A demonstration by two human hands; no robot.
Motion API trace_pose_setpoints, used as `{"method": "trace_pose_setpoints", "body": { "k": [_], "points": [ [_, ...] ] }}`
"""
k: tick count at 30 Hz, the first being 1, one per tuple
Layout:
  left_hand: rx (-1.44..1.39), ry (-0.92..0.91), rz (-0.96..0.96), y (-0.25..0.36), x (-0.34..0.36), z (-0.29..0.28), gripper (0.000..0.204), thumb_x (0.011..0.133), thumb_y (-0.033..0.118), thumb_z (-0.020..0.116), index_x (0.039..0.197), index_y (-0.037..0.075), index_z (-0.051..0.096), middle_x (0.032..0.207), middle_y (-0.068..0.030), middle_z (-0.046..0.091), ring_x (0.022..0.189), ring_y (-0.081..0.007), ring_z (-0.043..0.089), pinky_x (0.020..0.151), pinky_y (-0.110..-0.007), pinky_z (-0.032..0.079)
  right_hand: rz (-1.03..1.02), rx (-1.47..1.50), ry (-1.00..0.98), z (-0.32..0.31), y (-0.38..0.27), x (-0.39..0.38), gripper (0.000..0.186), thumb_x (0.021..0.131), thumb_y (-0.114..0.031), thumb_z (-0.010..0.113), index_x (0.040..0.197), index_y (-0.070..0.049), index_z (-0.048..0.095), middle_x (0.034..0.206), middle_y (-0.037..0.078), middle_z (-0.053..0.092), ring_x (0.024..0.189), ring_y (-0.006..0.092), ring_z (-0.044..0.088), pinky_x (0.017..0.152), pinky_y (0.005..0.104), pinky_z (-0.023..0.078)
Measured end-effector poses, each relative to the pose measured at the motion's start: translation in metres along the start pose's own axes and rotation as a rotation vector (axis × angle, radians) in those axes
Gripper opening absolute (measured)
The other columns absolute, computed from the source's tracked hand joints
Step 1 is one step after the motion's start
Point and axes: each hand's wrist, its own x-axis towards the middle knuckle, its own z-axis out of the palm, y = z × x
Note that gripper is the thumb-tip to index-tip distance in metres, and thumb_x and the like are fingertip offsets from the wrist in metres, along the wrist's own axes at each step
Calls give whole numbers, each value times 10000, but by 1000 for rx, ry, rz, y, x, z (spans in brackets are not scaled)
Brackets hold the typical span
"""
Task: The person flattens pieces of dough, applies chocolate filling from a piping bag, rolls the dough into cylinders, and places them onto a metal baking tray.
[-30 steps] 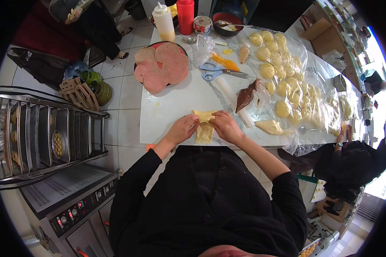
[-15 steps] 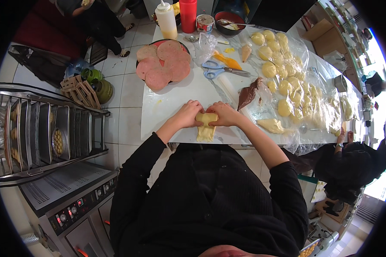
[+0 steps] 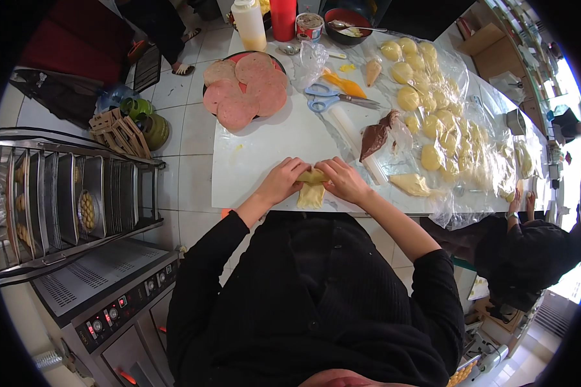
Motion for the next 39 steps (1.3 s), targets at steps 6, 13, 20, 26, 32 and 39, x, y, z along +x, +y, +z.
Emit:
{"method": "trace_pose_setpoints", "body": {
  "k": [6,13,20,26,32,39],
  "points": [
    [209,102,337,-18,-24,11,289,648,22,609,929,67,564,953,-40,524,913,-211,526,757,-312,472,-265,-203,62,10,8,-29,330,680,-62,554,1010,-86,545,1088,52,502,991,244,482,845,336,437],
    [180,-18,435,-13,-41,2,278,667,53,616,940,100,596,1003,-27,524,994,-200,515,824,-326,453,-323,-245,10,13,2,-59,320,682,-97,586,1001,-90,557,1113,47,499,1027,250,473,889,390,406],
    [-142,102,-10,13,-33,0,356,694,141,672,1037,96,589,1132,-51,525,1031,-245,498,892,-355,398,30,239,286,16,-9,-47,337,738,-103,625,1058,-45,539,1034,100,552,988,281,494,871,395,399],
    [-234,-153,-72,5,-30,8,451,716,151,662,1143,81,534,1093,-72,541,1000,-258,495,880,-357,402,257,360,65,10,-24,-38,378,740,-131,644,1083,-18,536,1004,139,530,963,308,500,838,368,410],
    [-155,-125,-70,19,-23,8,486,692,130,670,1157,97,532,1095,-94,534,1013,-280,471,866,-355,402,253,264,106,3,-27,-41,356,733,-125,646,1068,-42,561,947,125,533,942,284,506,815,366,413],
    [-94,-87,-30,14,-30,22,527,675,162,679,1176,125,521,1124,-56,538,1036,-257,476,888,-360,383,494,-251,383,-76,11,-94,301,658,-73,663,949,-57,587,862,79,606,893,277,540,834,358,383]
  ]
}}
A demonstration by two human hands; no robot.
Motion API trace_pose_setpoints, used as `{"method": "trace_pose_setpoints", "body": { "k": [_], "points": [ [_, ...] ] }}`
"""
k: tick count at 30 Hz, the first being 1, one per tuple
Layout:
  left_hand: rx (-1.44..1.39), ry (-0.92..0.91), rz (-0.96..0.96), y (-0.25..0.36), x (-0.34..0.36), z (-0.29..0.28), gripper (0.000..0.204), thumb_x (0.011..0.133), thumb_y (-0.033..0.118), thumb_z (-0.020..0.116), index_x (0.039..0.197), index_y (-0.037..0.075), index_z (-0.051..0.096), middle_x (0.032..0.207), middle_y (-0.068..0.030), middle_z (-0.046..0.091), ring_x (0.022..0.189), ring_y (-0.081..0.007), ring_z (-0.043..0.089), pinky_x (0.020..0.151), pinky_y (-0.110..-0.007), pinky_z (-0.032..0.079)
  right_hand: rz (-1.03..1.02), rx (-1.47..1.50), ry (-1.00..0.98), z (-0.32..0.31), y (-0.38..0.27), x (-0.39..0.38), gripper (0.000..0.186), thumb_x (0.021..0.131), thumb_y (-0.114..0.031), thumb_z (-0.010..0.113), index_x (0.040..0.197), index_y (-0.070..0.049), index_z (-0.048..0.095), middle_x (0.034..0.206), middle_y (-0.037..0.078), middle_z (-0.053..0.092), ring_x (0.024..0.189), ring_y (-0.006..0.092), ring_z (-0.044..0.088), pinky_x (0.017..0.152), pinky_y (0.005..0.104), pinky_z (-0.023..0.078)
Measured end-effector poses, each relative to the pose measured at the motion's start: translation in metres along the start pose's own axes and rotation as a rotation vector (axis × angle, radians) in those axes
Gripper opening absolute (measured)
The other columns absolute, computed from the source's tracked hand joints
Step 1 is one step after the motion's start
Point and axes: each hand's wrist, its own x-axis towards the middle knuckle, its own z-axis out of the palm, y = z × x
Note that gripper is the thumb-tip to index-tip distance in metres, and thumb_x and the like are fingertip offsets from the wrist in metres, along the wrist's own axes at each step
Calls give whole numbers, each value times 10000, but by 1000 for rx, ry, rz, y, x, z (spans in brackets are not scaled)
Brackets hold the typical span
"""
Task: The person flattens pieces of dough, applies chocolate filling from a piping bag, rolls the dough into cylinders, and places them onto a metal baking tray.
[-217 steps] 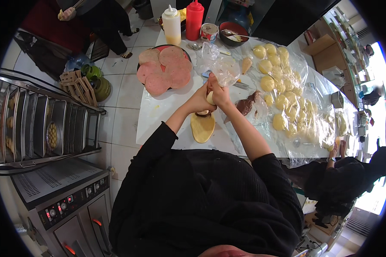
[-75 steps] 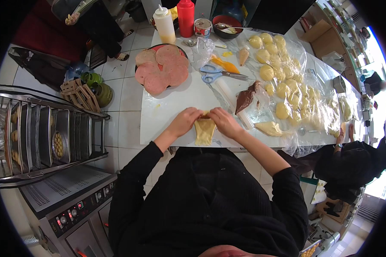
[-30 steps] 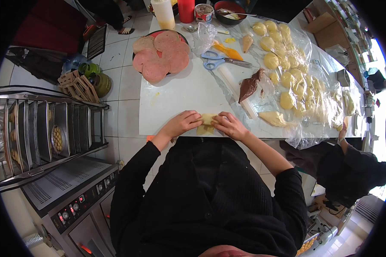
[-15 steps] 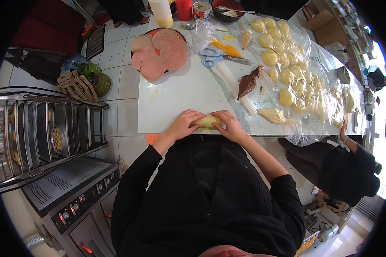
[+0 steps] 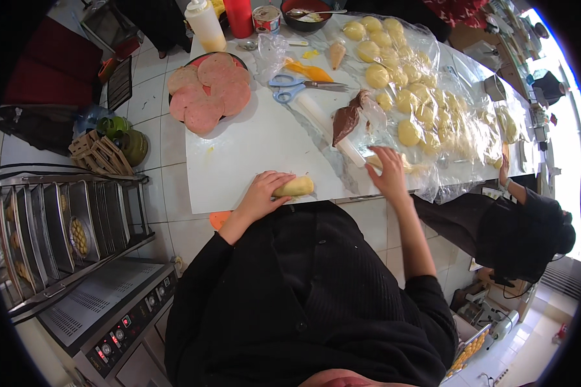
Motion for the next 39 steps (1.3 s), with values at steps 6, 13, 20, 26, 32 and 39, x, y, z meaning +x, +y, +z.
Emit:
{"method": "trace_pose_setpoints", "body": {
  "k": [6,13,20,26,32,39],
  "points": [
    [-93,-36,-22,10,14,-5,603,643,174,708,1203,122,491,1131,-63,538,1031,-267,476,897,-352,389,-105,-183,-339,13,49,4,285,685,13,538,954,-64,592,836,92,599,893,262,546,801,359,404],
    [-117,188,-126,12,13,-16,528,691,120,667,1189,94,492,1078,-101,543,1011,-257,487,877,-343,401,-104,-164,-414,10,53,15,279,682,49,495,925,-46,592,809,114,570,875,286,551,748,381,452],
    [-284,413,-328,2,0,-29,394,758,23,563,1145,80,516,957,-84,583,854,-204,541,794,-298,437,-86,-140,-451,9,59,21,244,690,51,494,895,-55,572,840,125,565,860,303,553,733,396,455],
    [-320,469,-384,-1,-5,-31,377,768,1,539,1137,74,521,948,-76,590,843,-174,547,791,-296,440,-17,-99,-515,6,59,30,204,718,40,479,884,-59,543,848,126,575,814,336,564,707,412,452],
    [-242,357,-337,-1,-13,-32,440,720,100,635,1146,93,522,1042,-74,564,965,-217,514,860,-335,397,-27,175,-367,-26,15,35,245,704,-58,629,934,-64,543,949,111,553,928,302,536,772,377,440],
    [5,65,-178,16,-2,-19,611,575,234,769,1138,178,539,1101,-8,544,1115,-207,426,961,-377,241,-314,413,-557,25,-77,15,368,763,-214,635,1109,-126,543,1185,119,434,1141,299,385,936,400,333]
  ]
}}
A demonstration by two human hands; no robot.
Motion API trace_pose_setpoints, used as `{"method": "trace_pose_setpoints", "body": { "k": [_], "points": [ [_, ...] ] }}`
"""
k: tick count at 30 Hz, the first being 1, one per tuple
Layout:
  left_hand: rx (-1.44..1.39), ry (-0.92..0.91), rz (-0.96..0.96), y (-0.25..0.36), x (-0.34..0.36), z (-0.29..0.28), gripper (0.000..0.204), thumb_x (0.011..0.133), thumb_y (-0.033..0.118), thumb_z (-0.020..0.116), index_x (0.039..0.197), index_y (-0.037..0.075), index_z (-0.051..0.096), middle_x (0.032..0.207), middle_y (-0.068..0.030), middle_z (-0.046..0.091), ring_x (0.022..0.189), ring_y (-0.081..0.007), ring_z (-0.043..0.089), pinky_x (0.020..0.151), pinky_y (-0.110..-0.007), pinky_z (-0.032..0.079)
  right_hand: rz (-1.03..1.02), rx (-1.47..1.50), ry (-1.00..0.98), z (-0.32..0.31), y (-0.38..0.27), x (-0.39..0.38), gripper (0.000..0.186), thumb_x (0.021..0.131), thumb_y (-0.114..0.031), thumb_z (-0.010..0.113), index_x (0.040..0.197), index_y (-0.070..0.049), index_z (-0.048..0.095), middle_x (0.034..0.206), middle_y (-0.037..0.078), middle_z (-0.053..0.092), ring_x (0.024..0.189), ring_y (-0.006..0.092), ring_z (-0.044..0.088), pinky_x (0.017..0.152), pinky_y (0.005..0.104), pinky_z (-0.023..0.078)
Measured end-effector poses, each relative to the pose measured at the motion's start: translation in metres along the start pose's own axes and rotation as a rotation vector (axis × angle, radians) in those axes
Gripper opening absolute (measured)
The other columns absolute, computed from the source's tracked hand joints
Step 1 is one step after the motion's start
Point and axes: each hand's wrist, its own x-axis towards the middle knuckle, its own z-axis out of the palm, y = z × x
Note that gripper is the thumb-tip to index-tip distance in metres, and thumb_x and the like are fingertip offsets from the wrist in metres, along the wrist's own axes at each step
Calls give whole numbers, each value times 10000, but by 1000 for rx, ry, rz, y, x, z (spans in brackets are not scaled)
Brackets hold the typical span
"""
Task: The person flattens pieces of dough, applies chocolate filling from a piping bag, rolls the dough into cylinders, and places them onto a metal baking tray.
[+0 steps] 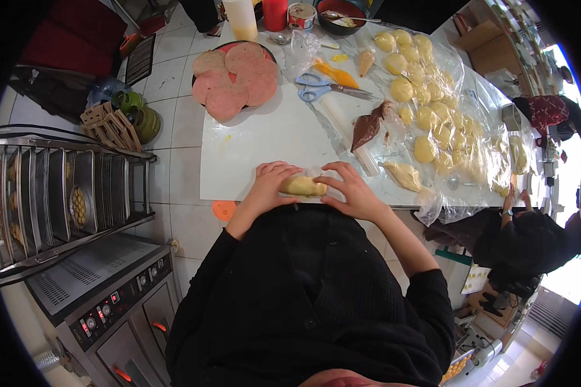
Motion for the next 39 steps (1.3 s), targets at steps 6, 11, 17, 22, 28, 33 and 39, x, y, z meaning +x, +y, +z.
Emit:
{"method": "trace_pose_setpoints", "body": {
  "k": [6,11,17,22,28,33,39],
  "points": [
    [51,2,11,-4,2,9,522,571,204,762,1061,182,582,1034,31,571,1088,-183,445,946,-380,244,-247,-414,-46,16,8,18,433,761,-379,603,1155,-215,529,1243,89,404,1177,277,342,935,418,308],
    [40,14,-7,-5,2,12,482,577,190,753,1033,176,598,1008,31,582,1081,-175,448,948,-384,236,-337,-553,-90,18,18,16,443,759,-434,582,1173,-290,514,1270,61,394,1182,261,339,906,418,320],
    [48,12,9,-6,2,12,480,575,191,752,1032,172,605,986,28,587,1069,-169,445,937,-386,232,-320,-654,-129,-2,30,-2,426,764,-436,574,1163,-295,519,1274,38,391,1200,248,326,894,429,323],
    [35,55,-42,-7,2,8,495,570,182,754,1040,175,597,1114,-3,518,1103,-190,426,945,-405,244,-227,-495,-71,-13,22,0,475,749,-344,630,1176,-181,503,1229,60,438,1167,231,382,906,420,319],
    [139,-15,-6,-13,4,3,499,545,161,755,1005,138,562,1142,-11,490,1128,-210,398,949,-398,253,-57,-98,-26,41,14,29,590,664,-158,684,1190,-47,441,1134,124,485,1083,283,442,908,382,345],
    [-22,-19,48,-15,1,9,480,519,86,741,958,110,547,1065,-25,529,1083,-233,450,933,-402,304,113,-105,-169,52,10,36,495,588,-55,662,1058,-27,511,1074,132,499,981,293,487,861,362,401],
    [-991,-94,-345,-6,-15,11,494,649,-10,682,1074,80,448,989,-70,565,927,-184,573,811,-300,447,267,266,-11,46,-7,26,381,609,-85,672,961,-5,547,892,142,575,825,299,561,748,352,453]
  ]
}}
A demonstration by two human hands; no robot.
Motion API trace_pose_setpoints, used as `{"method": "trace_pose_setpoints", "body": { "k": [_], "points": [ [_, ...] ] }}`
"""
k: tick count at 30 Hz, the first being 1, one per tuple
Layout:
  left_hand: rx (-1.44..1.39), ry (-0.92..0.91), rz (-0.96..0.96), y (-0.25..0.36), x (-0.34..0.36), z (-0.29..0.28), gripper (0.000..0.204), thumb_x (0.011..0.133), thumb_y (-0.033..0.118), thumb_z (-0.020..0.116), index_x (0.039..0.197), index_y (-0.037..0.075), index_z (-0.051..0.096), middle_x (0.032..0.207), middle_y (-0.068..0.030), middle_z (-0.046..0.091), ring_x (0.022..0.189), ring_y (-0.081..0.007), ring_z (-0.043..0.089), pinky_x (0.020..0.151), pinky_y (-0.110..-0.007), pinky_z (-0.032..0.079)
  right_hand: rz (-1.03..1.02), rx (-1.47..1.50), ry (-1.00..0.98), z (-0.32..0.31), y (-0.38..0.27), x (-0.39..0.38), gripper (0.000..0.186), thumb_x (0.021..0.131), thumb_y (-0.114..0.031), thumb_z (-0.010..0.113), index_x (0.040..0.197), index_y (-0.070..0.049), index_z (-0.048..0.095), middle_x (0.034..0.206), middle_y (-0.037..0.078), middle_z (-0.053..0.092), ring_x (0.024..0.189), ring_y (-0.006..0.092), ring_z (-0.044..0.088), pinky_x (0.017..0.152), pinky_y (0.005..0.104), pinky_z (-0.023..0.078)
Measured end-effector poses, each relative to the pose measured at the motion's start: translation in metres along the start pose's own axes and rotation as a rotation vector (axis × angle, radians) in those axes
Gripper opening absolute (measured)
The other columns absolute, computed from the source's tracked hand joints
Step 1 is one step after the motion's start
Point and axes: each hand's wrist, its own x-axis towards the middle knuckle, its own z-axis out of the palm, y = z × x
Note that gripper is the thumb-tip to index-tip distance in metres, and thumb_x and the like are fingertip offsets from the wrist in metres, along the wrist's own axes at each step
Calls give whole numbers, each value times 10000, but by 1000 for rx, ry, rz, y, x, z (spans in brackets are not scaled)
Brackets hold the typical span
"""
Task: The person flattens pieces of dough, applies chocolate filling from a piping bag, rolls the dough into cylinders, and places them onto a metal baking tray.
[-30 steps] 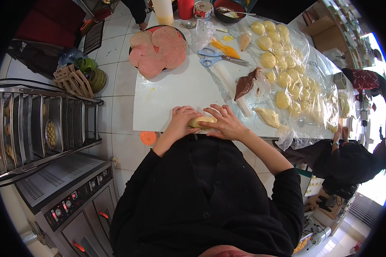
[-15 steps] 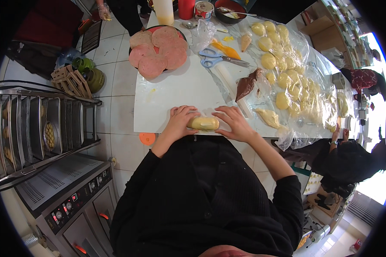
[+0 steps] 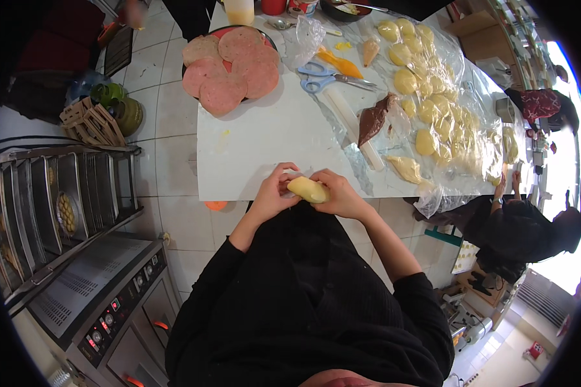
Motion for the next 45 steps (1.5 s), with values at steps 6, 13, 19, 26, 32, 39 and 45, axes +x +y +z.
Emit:
{"method": "trace_pose_setpoints", "body": {
  "k": [6,13,19,26,32,39,45],
  "points": [
    [-540,134,-137,4,-35,40,642,784,-54,556,1314,122,239,1114,-153,515,986,-193,552,884,-317,439,135,154,52,3,0,-42,422,666,-121,711,1029,24,552,786,61,610,688,93,552,621,239,454],
    [-1274,142,-169,-36,-78,109,758,827,-48,467,1366,248,24,1252,-201,354,1132,-383,443,950,-515,364,330,439,-49,21,52,-115,411,682,-104,712,1046,18,565,803,58,613,681,88,554,581,235,457],
    [-1159,237,-260,-83,-81,161,642,854,83,494,1347,303,145,1268,-127,359,1163,-418,394,941,-585,322,303,665,19,28,115,-198,407,714,-90,707,1068,25,541,891,33,594,781,88,541,662,230,440],
    [-1021,1031,-135,-239,50,76,755,808,185,602,1354,212,81,1232,-92,372,981,-289,499,772,-465,459,491,733,46,42,199,-266,349,727,-80,693,1036,-3,550,882,30,585,798,92,536,697,242,431],
    [-837,1222,67,-287,78,80,311,842,163,498,1126,66,419,1012,-87,545,922,-174,530,664,-353,453,541,850,-18,61,201,-265,430,740,-38,671,1136,-16,505,962,25,578,876,113,543,794,248,421],
    [-1057,1285,211,-331,-42,148,367,804,99,520,1154,31,431,1110,-87,511,1030,-204,488,872,-340,387,515,1015,-33,82,187,-233,401,778,-36,623,1151,-6,479,975,57,578,892,142,550,796,262,431],
    [-1150,1277,211,-361,-157,202,436,771,46,494,1195,-1,402,1162,-105,486,1099,-231,470,929,-363,375,503,925,1,107,185,-189,374,807,-65,599,1147,18,465,996,71,571,903,139,547,793,258,430]
  ]
}}
